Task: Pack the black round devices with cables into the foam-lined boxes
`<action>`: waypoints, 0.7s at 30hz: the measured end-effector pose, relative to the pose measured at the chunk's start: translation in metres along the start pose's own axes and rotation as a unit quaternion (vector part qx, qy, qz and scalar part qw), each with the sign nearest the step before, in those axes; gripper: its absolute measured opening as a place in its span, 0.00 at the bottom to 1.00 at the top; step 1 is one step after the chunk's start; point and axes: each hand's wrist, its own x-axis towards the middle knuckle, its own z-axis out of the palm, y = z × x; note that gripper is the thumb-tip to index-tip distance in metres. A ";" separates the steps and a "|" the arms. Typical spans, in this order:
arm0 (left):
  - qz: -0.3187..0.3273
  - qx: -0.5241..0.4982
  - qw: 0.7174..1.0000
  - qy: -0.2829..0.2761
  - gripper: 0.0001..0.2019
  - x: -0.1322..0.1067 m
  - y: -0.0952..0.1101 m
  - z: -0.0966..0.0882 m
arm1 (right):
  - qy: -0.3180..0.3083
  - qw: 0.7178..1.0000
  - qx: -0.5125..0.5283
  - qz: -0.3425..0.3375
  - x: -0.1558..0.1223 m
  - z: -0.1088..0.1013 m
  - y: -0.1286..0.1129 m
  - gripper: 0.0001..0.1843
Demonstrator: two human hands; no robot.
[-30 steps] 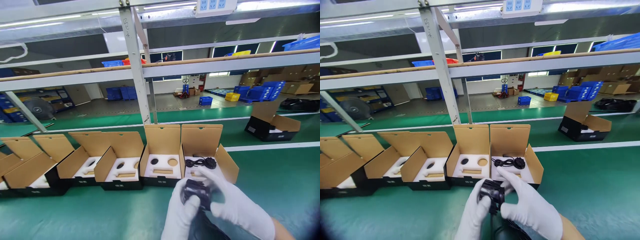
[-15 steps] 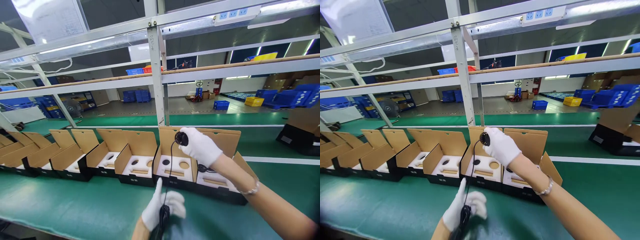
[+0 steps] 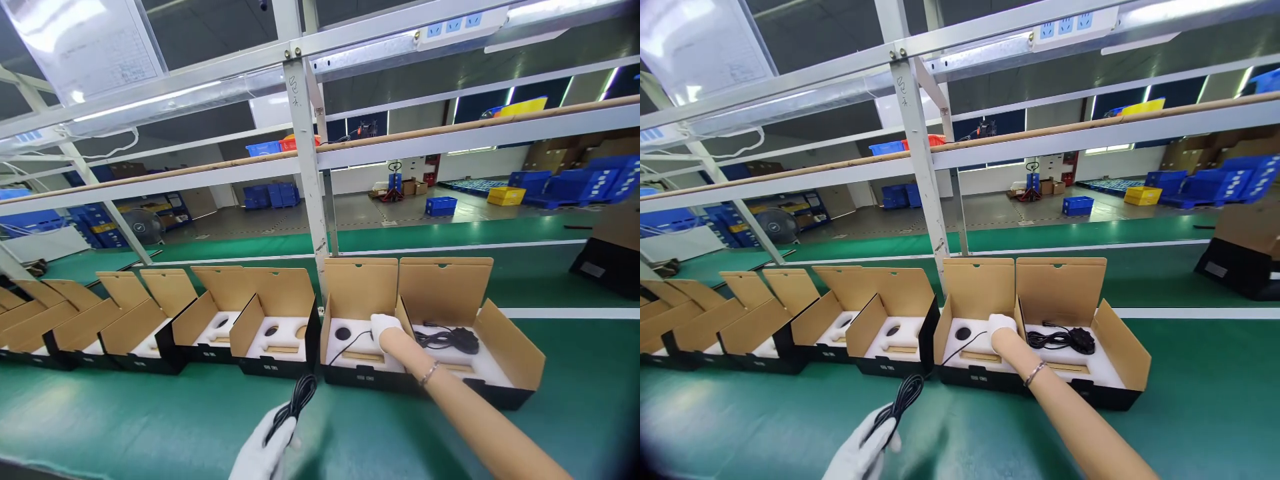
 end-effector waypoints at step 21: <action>0.403 0.522 0.743 -0.114 0.12 0.090 0.223 0.163 | 0.083 0.961 0.206 -0.166 -0.031 -0.087 0.004 0.23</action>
